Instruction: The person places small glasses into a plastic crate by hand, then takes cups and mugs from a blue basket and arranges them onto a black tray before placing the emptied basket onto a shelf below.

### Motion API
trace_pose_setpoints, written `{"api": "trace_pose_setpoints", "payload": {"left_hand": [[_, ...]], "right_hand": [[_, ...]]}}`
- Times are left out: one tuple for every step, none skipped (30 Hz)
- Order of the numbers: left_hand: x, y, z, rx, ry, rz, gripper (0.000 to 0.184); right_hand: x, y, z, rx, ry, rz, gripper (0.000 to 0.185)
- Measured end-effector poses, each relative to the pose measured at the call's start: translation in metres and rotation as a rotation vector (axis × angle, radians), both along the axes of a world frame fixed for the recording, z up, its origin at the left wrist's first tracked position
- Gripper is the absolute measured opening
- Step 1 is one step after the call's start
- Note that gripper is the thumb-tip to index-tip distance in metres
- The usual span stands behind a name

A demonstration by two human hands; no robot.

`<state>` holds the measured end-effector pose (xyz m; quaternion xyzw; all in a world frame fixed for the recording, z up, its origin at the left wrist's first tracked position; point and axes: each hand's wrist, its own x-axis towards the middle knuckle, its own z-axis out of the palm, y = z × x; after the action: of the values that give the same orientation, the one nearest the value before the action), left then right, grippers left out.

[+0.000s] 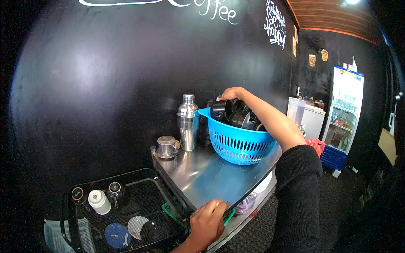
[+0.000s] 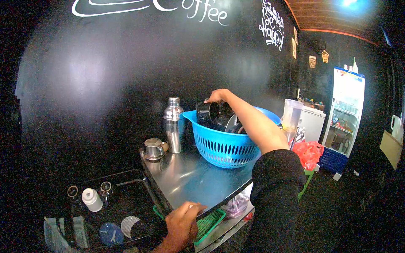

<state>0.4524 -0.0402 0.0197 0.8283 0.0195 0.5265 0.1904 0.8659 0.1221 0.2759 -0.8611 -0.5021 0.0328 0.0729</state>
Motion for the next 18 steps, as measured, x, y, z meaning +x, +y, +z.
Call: {"api": "trace_pose_setpoints", "payload": {"left_hand": [[0.000,-0.001,0.000,-0.005,0.021,0.014,0.031],[-0.001,-0.001,0.001,-0.008,0.042,0.029,0.030],[-0.002,-0.002,0.003,-0.008,0.041,0.034,0.030],[-0.003,-0.003,0.005,-0.013,0.044,0.042,0.027],[-0.004,-0.004,0.006,-0.019,0.047,0.049,0.025],[-0.005,-0.005,0.007,-0.020,0.048,0.056,0.025],[-0.005,-0.005,0.008,-0.027,0.069,0.064,0.024],[-0.005,-0.005,0.008,-0.032,0.088,0.072,0.022],[-0.004,-0.004,0.006,-0.032,0.088,0.078,0.022],[-0.001,-0.003,0.004,-0.025,0.052,0.065,0.022],[0.001,-0.002,0.002,-0.018,0.015,0.053,0.022],[0.002,-0.002,0.002,-0.018,0.015,0.059,0.022],[0.002,-0.002,0.003,-0.026,0.023,0.053,0.022],[0.001,-0.002,0.005,-0.034,0.034,0.046,0.021],[0.001,-0.003,0.006,-0.037,0.038,0.049,0.021],[0.001,-0.003,0.007,-0.059,0.039,0.044,0.019],[0.000,-0.005,0.009,-0.085,0.040,0.040,0.018],[-0.005,-0.006,0.011,-0.111,0.111,0.017,0.022]], "right_hand": [[0.004,0.002,-0.001,-0.008,-0.015,0.019,0.065],[0.009,0.003,-0.001,-0.014,-0.031,0.039,0.072],[0.004,-0.002,0.001,-0.014,-0.032,0.044,0.072],[-0.004,-0.009,0.003,0.019,-0.074,0.035,0.069],[-0.012,-0.015,0.005,0.052,-0.117,0.026,0.067],[-0.011,-0.017,0.006,0.052,-0.116,0.032,0.067],[-0.010,-0.019,0.010,0.101,-0.091,0.005,0.064],[-0.009,-0.022,0.014,0.152,-0.065,-0.023,0.061],[-0.008,-0.026,0.017,0.153,-0.065,-0.017,0.061],[-0.007,-0.030,0.022,0.241,-0.023,0.023,0.059],[-0.007,-0.033,0.028,0.329,0.020,0.064,0.057],[-0.019,-0.044,0.037,0.366,0.071,0.159,0.050],[-0.038,-0.060,0.042,0.432,0.208,0.217,0.045],[-0.053,-0.069,0.045,0.495,0.255,0.225,0.042],[-0.068,-0.077,0.047,0.557,0.302,0.230,0.041],[-0.087,-0.086,0.046,0.552,0.305,0.232,0.041],[-0.107,-0.096,0.039,0.638,0.442,0.331,0.039],[-0.129,-0.108,0.030,0.718,0.585,0.428,0.037]]}}
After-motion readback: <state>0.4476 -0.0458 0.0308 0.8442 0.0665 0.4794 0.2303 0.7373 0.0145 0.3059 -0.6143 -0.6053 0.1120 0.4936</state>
